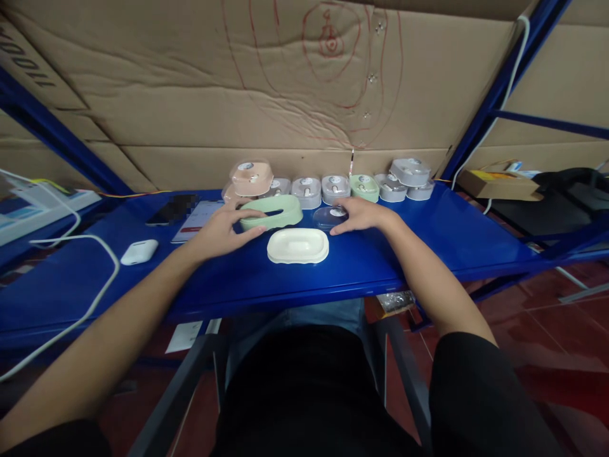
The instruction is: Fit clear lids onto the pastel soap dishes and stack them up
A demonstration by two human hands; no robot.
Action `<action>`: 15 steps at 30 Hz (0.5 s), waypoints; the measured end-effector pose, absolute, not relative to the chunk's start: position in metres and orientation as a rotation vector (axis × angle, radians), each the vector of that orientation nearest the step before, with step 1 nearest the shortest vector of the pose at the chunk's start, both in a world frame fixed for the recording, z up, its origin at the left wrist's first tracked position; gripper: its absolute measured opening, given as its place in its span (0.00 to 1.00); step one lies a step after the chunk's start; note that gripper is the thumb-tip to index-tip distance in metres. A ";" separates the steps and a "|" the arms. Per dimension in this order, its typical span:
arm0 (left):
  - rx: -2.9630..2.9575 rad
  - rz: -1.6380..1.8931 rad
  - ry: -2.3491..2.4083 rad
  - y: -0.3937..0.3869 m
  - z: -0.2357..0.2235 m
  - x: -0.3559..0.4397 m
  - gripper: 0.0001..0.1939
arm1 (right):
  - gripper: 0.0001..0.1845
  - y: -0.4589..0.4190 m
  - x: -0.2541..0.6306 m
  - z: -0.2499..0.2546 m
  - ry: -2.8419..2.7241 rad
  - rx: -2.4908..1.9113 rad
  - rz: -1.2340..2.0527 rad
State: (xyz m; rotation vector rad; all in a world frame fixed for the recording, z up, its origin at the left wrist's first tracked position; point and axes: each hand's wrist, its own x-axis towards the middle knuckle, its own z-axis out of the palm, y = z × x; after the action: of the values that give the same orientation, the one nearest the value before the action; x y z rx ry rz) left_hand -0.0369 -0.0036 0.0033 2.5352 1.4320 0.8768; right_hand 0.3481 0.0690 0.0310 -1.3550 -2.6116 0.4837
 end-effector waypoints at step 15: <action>2.489 0.693 1.540 0.010 -0.009 -0.049 0.30 | 0.54 0.079 0.351 0.020 -2.670 -1.256 0.418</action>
State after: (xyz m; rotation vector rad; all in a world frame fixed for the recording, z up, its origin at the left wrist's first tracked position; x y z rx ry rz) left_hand -0.0490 0.0098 -0.0090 2.4890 1.5399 0.6935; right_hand 0.3508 0.0791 0.0201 -1.2559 -2.6702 0.4183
